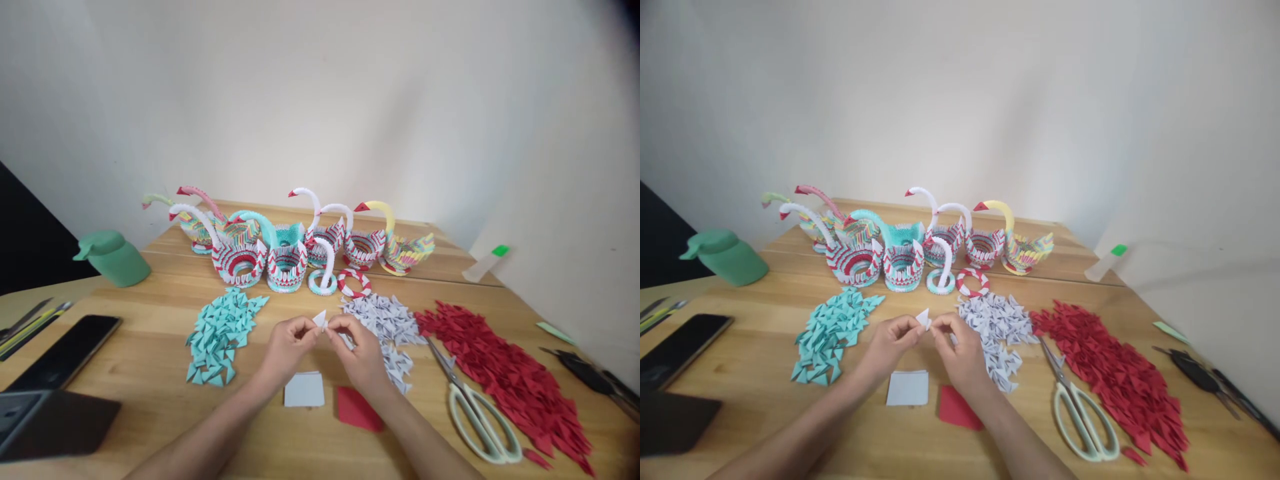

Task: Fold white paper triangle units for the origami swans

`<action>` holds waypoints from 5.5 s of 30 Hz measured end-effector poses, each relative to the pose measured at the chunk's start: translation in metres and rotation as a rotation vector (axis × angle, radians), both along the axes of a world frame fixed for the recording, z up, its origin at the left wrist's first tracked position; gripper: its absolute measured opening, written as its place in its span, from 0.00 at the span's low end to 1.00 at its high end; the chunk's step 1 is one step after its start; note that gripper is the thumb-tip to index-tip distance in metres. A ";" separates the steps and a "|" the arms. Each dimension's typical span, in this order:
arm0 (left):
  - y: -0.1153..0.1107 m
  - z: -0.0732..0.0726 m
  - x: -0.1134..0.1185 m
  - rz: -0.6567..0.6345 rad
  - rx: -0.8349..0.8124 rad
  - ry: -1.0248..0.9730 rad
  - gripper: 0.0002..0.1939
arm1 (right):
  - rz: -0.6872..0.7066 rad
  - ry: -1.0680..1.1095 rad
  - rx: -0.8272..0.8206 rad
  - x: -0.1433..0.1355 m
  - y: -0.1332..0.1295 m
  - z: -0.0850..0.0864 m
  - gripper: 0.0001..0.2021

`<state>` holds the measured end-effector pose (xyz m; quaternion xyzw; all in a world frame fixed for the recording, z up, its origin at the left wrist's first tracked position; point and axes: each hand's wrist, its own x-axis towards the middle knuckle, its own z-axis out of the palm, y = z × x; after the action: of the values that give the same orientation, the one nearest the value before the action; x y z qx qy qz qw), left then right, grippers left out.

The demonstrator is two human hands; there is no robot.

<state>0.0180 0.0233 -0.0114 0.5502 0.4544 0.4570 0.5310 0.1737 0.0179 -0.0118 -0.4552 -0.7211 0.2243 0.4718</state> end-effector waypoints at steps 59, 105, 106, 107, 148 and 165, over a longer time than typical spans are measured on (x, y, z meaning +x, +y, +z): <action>0.003 0.007 -0.009 -0.037 0.146 0.346 0.08 | 0.231 0.226 -0.468 0.012 0.011 0.009 0.08; 0.002 -0.006 -0.004 -0.093 -0.169 -0.158 0.12 | 0.139 -0.347 0.203 0.004 0.000 -0.001 0.09; 0.003 -0.006 -0.005 -0.097 -0.174 -0.170 0.12 | 0.138 -0.361 0.209 0.004 0.000 -0.001 0.09; 0.003 -0.006 -0.006 -0.106 -0.175 -0.175 0.13 | 0.136 -0.375 0.213 0.005 0.000 -0.001 0.10; 0.009 -0.006 -0.010 -0.007 0.018 0.000 0.11 | 0.139 0.180 -0.384 0.012 0.010 0.004 0.10; 0.004 -0.002 -0.012 -0.114 -0.140 -0.226 0.13 | 0.218 0.158 -0.357 0.011 0.007 0.008 0.11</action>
<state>0.0064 0.0274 -0.0133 0.4818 0.3906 0.4521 0.6410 0.1847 0.0245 -0.0041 -0.4320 -0.6757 0.4329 0.4116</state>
